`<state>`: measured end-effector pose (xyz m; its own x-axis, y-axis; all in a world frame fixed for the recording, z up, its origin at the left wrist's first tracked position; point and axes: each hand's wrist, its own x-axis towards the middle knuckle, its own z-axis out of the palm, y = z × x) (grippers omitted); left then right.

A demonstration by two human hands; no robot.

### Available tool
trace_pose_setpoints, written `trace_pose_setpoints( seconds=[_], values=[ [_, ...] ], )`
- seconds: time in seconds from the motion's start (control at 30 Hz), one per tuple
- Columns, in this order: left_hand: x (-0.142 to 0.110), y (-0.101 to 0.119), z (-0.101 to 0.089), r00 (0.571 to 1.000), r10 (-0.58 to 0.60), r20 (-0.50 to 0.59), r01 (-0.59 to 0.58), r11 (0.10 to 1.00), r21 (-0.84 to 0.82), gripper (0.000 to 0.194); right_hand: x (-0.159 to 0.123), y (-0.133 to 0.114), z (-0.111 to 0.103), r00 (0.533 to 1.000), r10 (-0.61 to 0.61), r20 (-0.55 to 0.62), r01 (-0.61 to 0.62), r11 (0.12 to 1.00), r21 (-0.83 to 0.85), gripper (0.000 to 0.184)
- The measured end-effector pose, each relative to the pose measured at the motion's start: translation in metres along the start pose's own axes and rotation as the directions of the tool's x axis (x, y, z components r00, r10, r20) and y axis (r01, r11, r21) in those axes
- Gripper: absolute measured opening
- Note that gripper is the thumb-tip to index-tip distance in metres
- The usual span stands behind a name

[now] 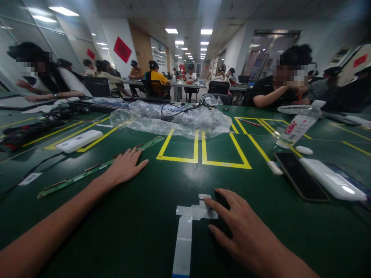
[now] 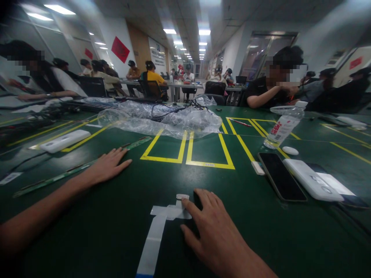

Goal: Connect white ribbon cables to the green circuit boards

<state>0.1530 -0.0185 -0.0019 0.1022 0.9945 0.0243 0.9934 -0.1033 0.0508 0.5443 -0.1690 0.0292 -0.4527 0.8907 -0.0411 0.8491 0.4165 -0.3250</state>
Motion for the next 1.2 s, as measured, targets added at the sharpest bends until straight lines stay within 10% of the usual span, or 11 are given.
trace_pose_setpoints(
  seconds=[0.2, 0.33, 1.2],
  values=[
    [-0.06, 0.112, -0.007, 0.873, 0.488, 0.024, -0.481, 0.867, -0.128, 0.071, 0.002, 0.0, 0.005, 1.0, -0.01, -0.017, 0.01, 1.0, -0.008, 0.061],
    [-0.086, 0.145, -0.015, 0.776, 0.63, 0.004, -0.616, 0.761, -0.204, 0.063, 0.003, 0.001, 0.007, 0.999, -0.028, -0.025, 0.028, 1.0, -0.008, 0.061],
    [-0.062, 0.141, -0.003, 0.77, 0.604, -0.207, -0.638, 0.721, -0.27, 0.019, 0.014, -0.008, 0.008, 1.0, 0.008, -0.028, -0.009, 0.998, -0.057, 0.059]
  ],
)
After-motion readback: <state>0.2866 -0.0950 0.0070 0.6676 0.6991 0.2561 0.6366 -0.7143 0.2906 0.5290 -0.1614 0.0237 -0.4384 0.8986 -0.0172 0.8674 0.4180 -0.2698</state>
